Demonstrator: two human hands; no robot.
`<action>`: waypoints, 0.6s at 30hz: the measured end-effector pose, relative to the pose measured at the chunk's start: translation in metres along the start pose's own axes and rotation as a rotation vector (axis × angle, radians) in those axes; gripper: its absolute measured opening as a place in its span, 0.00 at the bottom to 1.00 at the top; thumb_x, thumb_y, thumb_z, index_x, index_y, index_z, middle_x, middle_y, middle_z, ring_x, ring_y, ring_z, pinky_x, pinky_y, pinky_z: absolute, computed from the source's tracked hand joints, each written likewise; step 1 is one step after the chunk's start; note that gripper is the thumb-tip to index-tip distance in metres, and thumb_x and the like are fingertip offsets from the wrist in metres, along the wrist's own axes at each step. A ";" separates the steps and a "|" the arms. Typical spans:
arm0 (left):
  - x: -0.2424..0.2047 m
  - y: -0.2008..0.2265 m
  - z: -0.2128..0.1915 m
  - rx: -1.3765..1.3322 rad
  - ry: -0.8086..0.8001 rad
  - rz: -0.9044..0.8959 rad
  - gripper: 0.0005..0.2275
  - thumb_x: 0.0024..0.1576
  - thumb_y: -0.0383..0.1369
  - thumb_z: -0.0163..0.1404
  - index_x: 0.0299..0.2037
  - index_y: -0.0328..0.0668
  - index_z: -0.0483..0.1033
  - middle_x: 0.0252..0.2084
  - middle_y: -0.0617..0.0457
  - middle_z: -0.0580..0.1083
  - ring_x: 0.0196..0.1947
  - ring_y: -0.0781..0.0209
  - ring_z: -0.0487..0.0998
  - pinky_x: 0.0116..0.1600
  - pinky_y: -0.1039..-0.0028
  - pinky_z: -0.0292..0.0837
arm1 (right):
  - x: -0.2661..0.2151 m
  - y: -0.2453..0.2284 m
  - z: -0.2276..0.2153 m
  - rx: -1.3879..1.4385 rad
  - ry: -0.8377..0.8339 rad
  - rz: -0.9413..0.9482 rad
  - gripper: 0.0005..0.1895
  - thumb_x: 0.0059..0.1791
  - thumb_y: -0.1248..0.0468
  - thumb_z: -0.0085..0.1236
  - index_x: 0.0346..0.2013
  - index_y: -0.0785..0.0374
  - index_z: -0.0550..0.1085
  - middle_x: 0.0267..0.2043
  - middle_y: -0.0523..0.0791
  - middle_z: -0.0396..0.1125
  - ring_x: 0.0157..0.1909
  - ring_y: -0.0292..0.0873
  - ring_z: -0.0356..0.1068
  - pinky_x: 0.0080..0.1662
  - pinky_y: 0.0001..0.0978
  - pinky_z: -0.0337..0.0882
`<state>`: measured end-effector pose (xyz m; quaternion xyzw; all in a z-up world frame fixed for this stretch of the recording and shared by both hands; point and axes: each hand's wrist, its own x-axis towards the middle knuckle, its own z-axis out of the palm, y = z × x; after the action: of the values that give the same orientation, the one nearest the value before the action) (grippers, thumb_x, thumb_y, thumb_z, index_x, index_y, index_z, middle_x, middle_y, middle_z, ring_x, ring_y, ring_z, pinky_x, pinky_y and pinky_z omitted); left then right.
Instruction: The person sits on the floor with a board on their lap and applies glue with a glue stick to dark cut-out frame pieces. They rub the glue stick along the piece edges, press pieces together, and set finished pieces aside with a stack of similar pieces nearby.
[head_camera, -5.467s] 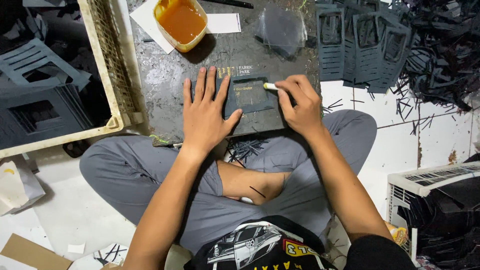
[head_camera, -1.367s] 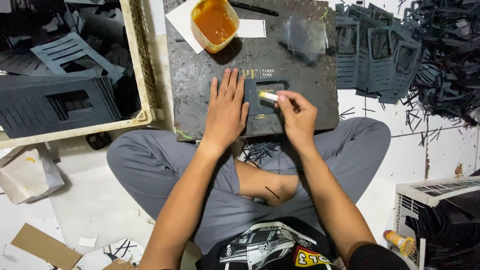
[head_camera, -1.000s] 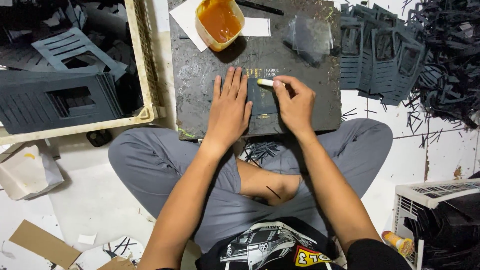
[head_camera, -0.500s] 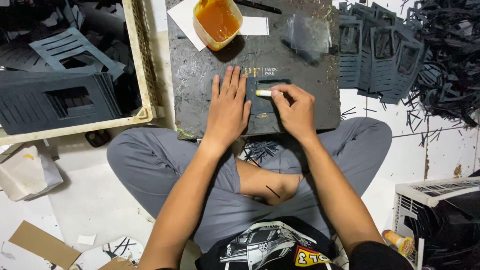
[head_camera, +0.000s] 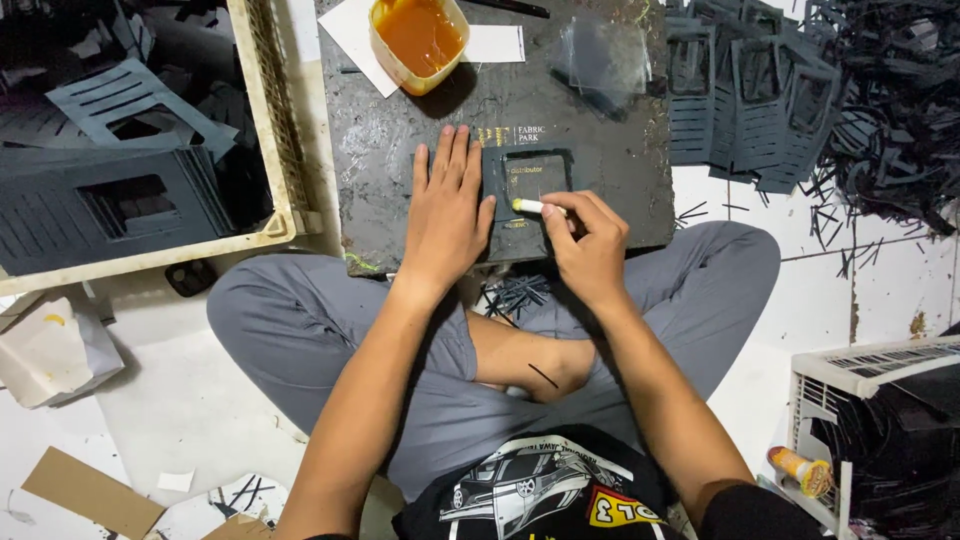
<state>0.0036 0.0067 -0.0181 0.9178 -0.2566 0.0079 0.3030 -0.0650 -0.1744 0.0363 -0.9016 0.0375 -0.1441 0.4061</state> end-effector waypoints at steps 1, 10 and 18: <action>0.000 0.000 0.000 -0.001 -0.001 0.001 0.27 0.65 0.33 0.51 0.71 0.28 0.59 0.76 0.34 0.55 0.78 0.43 0.47 0.78 0.49 0.29 | -0.003 -0.002 0.001 -0.001 0.001 0.001 0.05 0.52 0.69 0.63 0.40 0.58 0.82 0.32 0.45 0.74 0.28 0.43 0.69 0.34 0.33 0.69; -0.001 -0.002 0.001 -0.004 -0.006 0.006 0.30 0.61 0.35 0.55 0.71 0.27 0.60 0.76 0.35 0.55 0.78 0.43 0.47 0.78 0.49 0.29 | -0.021 -0.005 0.011 -0.188 0.188 -0.218 0.06 0.52 0.72 0.61 0.42 0.61 0.80 0.36 0.44 0.71 0.37 0.48 0.73 0.42 0.35 0.73; -0.001 -0.001 0.001 -0.016 -0.025 0.006 0.30 0.62 0.36 0.55 0.71 0.27 0.59 0.76 0.34 0.54 0.78 0.42 0.45 0.78 0.49 0.28 | -0.036 0.007 0.031 -0.211 0.235 -0.220 0.08 0.50 0.77 0.61 0.42 0.66 0.79 0.35 0.45 0.70 0.37 0.47 0.72 0.40 0.36 0.72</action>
<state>0.0035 0.0076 -0.0195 0.9146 -0.2630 -0.0048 0.3070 -0.0896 -0.1497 0.0034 -0.9147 0.0008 -0.2874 0.2840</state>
